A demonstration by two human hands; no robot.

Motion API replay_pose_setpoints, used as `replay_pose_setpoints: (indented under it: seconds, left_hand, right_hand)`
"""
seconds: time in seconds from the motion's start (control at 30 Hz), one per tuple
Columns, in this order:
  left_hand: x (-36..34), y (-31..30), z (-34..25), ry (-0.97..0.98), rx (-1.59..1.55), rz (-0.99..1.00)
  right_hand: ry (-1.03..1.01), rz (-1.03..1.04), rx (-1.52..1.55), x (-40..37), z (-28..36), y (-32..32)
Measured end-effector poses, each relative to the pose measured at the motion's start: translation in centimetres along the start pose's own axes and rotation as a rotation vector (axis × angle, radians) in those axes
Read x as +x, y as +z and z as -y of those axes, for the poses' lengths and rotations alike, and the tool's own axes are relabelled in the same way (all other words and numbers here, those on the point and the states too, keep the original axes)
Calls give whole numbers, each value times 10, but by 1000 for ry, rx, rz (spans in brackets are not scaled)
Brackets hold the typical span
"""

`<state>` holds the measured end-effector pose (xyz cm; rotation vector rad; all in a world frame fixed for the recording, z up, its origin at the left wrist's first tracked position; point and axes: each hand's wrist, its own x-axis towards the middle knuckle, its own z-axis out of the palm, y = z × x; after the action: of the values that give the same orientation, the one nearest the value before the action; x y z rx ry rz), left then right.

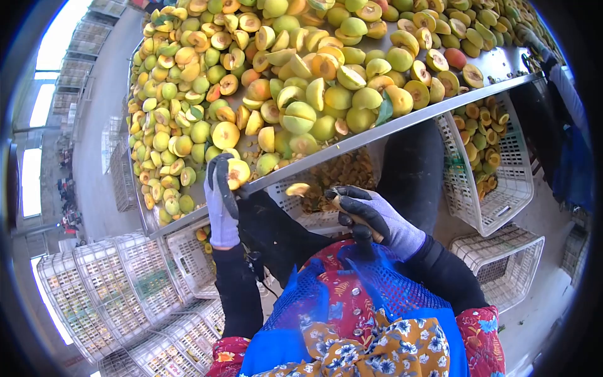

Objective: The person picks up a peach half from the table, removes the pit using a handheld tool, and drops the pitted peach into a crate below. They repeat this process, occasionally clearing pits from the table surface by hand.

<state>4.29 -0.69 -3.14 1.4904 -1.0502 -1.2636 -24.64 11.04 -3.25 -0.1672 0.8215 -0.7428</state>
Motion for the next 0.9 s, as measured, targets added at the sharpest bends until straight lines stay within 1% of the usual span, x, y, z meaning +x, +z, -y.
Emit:
replay_pose_setpoints:
  seconds: [0.03,0.07,0.1,0.17,0.2,0.23,0.27,0.3,0.33,0.4,0.43,0.47,0.5,0.57,0.63,0.67,0.73,0.83,0.9]
  left_hand:
    - [-13,5,-4,-141,-230,38]
    - [-25,13,-6,-232,-69,66]
    - [-36,24,-4,-242,-103,102]
    - [-53,44,-1,-356,-275,130]
    - [-56,48,2,-412,-373,219]
    - [-59,53,5,-468,-472,310]
    - [-67,68,-4,-546,-392,124]
    - [-74,74,-12,-518,-327,171]
    - [-80,79,-16,-496,-291,198]
    - [-90,81,-25,-469,-232,277]
    - [-92,82,-24,-419,-191,278]
    - [-94,84,-21,-368,-150,278]
    - [-95,84,-18,-317,-109,278]
    - [-95,80,-16,-130,-2,359]
    - [-99,85,-23,-255,-60,325]
    - [-98,88,-6,-118,-117,325]
    - [-100,93,-4,32,23,328]
    - [-107,98,-12,-132,-49,267]
    - [-108,99,-12,-347,-258,218]
  right_hand:
    - [24,27,7,0,0,0]
    - [-30,-10,-173,0,1,4]
    - [-158,-64,-381,-1,0,7]
    - [-419,-177,-791,-6,-4,13]
    - [-451,-222,-981,-18,8,27]
    - [-561,-196,-1099,-18,7,27]
    - [-671,-166,-1215,-18,6,26]
    - [-782,-134,-1329,-18,4,27]
    - [-812,-158,-1422,-22,9,36]
    - [-766,-173,-1553,-23,12,44]
    - [-740,-179,-1617,-23,12,45]
    - [-789,-183,-1641,-20,9,43]
    - [-780,-184,-1645,-20,8,41]
    - [-761,-193,-1651,-20,7,39]
    - [-756,-189,-1619,-22,8,38]
    - [-756,-185,-1602,-23,9,39]
    - [-745,-196,-1649,-24,10,39]
    - [-720,-198,-1706,-25,9,37]
    - [-702,-182,-1726,-24,8,35]
